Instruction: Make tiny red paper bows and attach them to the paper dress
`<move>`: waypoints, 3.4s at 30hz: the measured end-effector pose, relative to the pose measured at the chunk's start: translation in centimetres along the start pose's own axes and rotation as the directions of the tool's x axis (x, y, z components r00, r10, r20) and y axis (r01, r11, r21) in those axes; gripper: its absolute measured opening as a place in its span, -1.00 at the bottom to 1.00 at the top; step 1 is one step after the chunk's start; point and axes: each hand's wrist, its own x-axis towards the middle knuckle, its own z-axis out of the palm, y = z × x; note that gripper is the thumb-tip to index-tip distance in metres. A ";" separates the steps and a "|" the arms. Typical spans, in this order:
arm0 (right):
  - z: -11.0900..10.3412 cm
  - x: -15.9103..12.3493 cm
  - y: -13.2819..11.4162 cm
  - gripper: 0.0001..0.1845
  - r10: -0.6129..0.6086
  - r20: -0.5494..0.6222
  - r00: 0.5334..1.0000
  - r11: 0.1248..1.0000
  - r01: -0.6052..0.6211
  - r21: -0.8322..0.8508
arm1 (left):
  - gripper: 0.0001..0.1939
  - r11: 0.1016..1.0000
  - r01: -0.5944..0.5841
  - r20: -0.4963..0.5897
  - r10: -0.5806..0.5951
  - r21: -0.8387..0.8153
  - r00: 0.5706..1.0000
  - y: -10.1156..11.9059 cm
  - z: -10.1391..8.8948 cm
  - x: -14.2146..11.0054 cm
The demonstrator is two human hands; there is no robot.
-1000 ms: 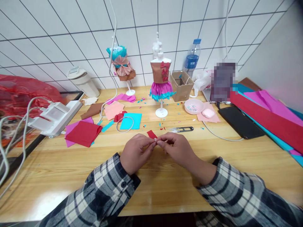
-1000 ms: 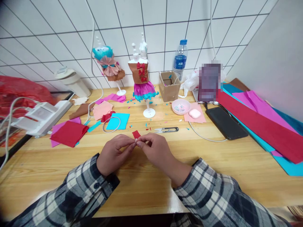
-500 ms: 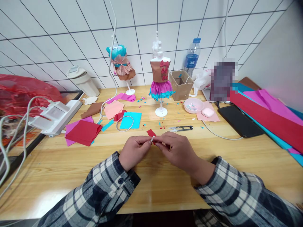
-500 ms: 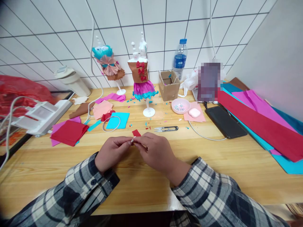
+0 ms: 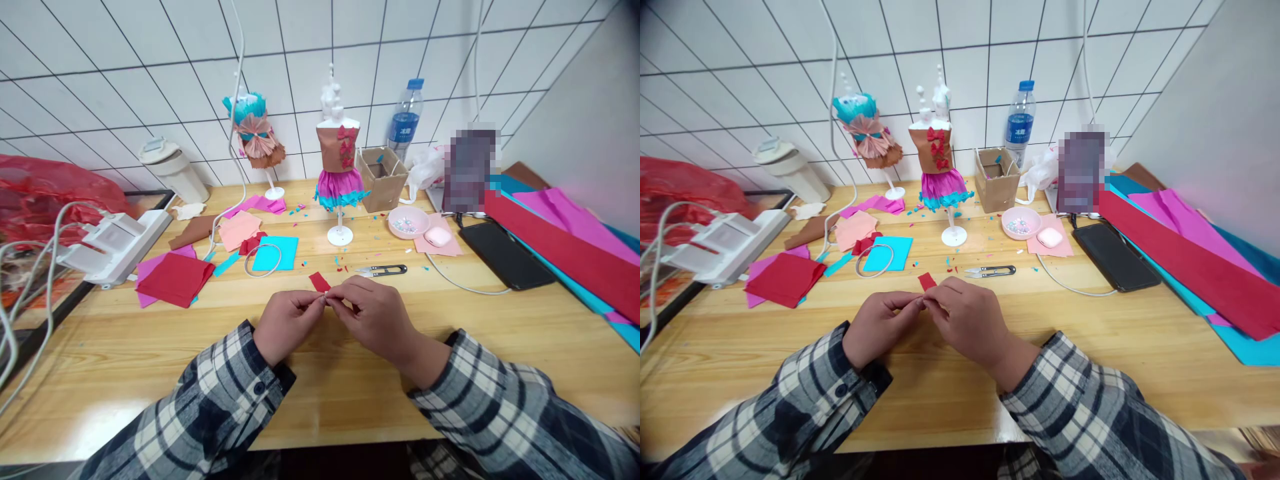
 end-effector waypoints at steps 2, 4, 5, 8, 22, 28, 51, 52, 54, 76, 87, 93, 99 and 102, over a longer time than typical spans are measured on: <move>0.0 0.1 -0.1 -0.85 0.010 0.004 1.000 1.000 -0.010 -0.004 | -0.71 1.000 -0.003 -0.001 0.003 0.021 1.000 0.3 -0.1 -0.1; 0.1 0.2 -0.2 -0.88 0.041 0.011 0.999 0.999 -0.041 0.015 | -0.71 0.999 -0.005 0.001 0.005 0.036 1.000 0.5 -0.1 -0.2; 0.1 0.2 -0.2 -0.90 0.071 0.020 0.997 0.997 -0.072 0.043 | -0.71 0.999 -0.005 0.002 0.005 0.041 1.000 0.5 -0.1 -0.2; 0.4 0.5 -0.2 -0.94 0.215 0.066 0.974 0.958 -0.223 0.181 | -0.73 0.999 -0.010 -0.001 0.010 0.051 1.000 0.5 -0.1 -0.3; 0.2 1.0 0.0 -0.92 0.369 0.158 0.916 0.835 -0.401 0.377 | -0.74 0.992 -0.069 0.033 0.073 -0.107 0.997 0.2 -0.7 -0.3; 0.2 1.1 -0.2 -0.91 0.428 0.241 0.871 0.753 -0.491 0.438 | -0.78 0.990 -0.092 0.020 0.095 -0.105 0.995 0.2 -0.6 -0.2; 0.4 0.6 -0.1 -0.98 0.232 0.039 0.972 0.935 -0.234 0.268 | -0.75 0.998 -0.065 -0.003 0.065 0.011 0.998 0.1 -0.1 -0.1; 0.3 0.8 0.0 -0.98 0.284 0.059 0.957 0.905 -0.288 0.314 | -0.76 0.998 -0.067 -0.016 0.068 0.006 0.998 0.2 -0.2 -0.1; 0.2 1.1 0.1 -0.94 0.400 0.126 0.908 0.812 -0.415 0.410 | -0.77 0.995 -0.096 -0.037 0.095 -0.026 0.995 0.4 -0.5 -0.1; -1.8 3.0 3.0 -0.79 0.630 0.112 0.769 0.537 -0.535 0.652 | -0.79 0.921 -0.352 0.001 0.357 -0.165 0.934 -0.1 -1.1 -0.6; -8.7 9.8 10.9 -0.70 0.451 -0.538 0.712 0.891 -0.392 0.228 | -0.78 0.915 -0.361 -0.063 0.356 -0.180 0.932 -1.0 -0.8 -0.3; -8.7 13.0 11.5 -0.70 0.234 -0.557 0.797 0.931 -0.349 -0.109 | -0.79 0.936 -0.311 -0.049 0.307 -0.166 0.951 -1.8 -0.2 0.1; -8.2 15.7 13.8 -0.69 0.272 -0.459 0.846 0.859 -0.428 -0.280 | -0.79 0.937 -0.322 -0.036 0.321 -0.136 0.947 -2.1 -0.4 0.2; -8.1 15.3 14.7 -0.67 0.272 -0.442 0.855 0.864 -0.419 -0.279 | -0.79 0.939 -0.318 -0.032 0.317 -0.134 0.948 -2.2 -0.8 0.2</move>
